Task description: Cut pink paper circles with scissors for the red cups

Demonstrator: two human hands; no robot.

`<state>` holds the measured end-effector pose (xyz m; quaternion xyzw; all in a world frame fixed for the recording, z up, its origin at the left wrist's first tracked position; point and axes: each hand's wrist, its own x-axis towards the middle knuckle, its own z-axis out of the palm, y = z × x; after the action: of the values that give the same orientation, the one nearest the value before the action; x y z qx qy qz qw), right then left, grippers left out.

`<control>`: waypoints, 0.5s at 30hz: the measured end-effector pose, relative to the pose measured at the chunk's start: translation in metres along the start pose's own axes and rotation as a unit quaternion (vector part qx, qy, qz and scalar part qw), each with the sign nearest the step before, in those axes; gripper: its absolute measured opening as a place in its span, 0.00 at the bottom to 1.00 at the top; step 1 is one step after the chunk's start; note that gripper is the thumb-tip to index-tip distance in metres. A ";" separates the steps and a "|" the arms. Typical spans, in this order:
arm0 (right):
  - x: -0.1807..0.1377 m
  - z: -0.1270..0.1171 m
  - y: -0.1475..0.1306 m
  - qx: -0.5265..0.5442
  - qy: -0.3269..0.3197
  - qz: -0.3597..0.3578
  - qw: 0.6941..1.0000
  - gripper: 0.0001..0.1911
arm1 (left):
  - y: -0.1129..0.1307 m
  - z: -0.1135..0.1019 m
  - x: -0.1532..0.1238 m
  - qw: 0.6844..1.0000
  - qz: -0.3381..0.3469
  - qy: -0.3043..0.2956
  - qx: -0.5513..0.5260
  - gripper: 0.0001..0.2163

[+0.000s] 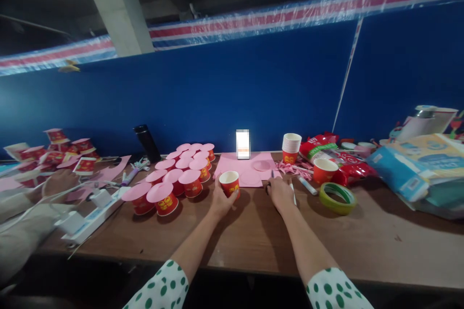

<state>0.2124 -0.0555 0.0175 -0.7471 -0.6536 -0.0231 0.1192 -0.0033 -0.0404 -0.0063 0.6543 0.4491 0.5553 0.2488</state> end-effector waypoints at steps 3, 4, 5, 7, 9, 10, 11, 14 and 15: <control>0.001 0.003 0.000 0.002 0.003 0.007 1.000 0.12 | 0.000 0.000 0.000 1.000 -0.005 -0.006 0.002 0.35; 0.002 0.004 0.001 0.002 0.003 0.014 1.000 0.12 | 0.001 0.000 0.000 1.000 -0.005 -0.006 0.006 0.35; 0.002 0.004 0.001 0.002 0.002 0.021 1.000 0.12 | 0.001 0.000 -0.001 1.000 -0.005 -0.005 0.010 0.35; 0.002 0.003 0.003 0.002 0.000 0.039 0.999 0.12 | 0.002 -0.001 -0.001 1.000 -0.004 -0.002 0.018 0.35; 0.002 0.002 0.003 0.001 -0.001 0.053 0.999 0.12 | 0.002 -0.001 -0.001 1.000 -0.004 0.002 0.021 0.35; 0.002 0.002 0.003 0.002 0.000 0.057 0.998 0.12 | 0.002 -0.001 -0.001 1.000 -0.003 0.003 0.019 0.35; 0.002 0.001 0.003 0.002 0.000 0.059 0.998 0.12 | 0.002 -0.001 -0.001 1.000 -0.002 0.005 0.016 0.35; 0.000 0.000 0.002 0.004 0.000 0.059 0.998 0.12 | 0.002 -0.001 -0.001 1.000 -0.006 0.007 0.004 0.34; 0.000 -0.001 0.001 0.004 0.001 0.059 0.998 0.12 | 0.002 -0.001 -0.001 1.000 -0.008 0.006 0.001 0.34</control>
<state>0.2137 -0.0560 0.0183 -0.7839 -0.6082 -0.0139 0.1243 -0.0037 -0.0426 -0.0051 0.6473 0.4563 0.5572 0.2498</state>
